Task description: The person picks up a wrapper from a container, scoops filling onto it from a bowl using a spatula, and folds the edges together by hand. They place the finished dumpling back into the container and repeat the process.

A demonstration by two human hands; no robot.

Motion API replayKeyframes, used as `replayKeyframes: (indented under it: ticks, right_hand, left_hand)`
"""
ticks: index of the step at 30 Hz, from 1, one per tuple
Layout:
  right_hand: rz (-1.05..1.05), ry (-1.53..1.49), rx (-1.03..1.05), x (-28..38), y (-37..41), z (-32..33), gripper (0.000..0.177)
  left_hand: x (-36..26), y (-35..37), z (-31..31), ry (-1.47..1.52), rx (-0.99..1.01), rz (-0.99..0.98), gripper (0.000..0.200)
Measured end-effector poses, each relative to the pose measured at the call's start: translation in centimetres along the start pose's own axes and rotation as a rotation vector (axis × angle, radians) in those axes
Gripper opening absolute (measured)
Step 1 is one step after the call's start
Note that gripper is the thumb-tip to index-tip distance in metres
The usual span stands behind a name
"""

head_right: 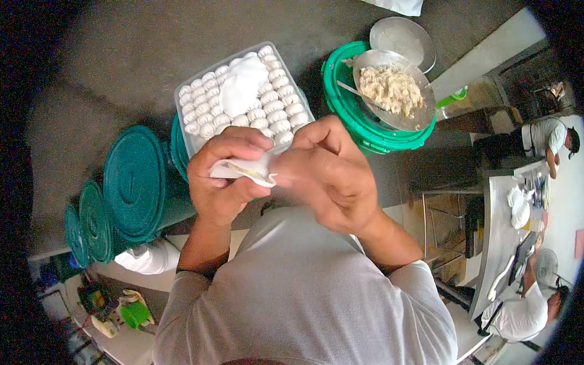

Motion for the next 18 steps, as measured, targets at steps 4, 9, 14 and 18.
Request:
replayKeyframes:
  ticks: [4, 9, 14, 18]
  right_hand:
    - [0.041, 0.048, -0.056, 0.2, -0.4, 0.8, 0.017]
    - [0.020, 0.033, 0.035, -0.1, -0.3, 2.3, 0.016]
    - [0.079, -0.012, -0.102, -0.9, -0.3, 2.6, 0.015]
    - [0.005, 0.097, 0.046, -0.6, -0.4, 3.2, 0.019]
  left_hand:
    - [-0.6, -0.9, -0.7, -0.198, 0.129, -0.068, 0.040]
    - [0.3, -1.1, -2.1, -0.054, -0.017, -0.032, 0.041]
    - [-0.6, -1.8, -2.6, -0.234, 0.126, -0.029, 0.041]
    - [0.4, -1.5, -3.6, 0.084, -0.106, 0.155, 0.032]
Point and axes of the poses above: each hand's wrist, its own y-axis away from the middle knuckle, its own z-axis out of the back of the hand, x = y × z, the point moved 2 cm from there along -y, towards the middle knuckle, and after that the axes turned 9 degrees about -y, right-handed, at the moved point
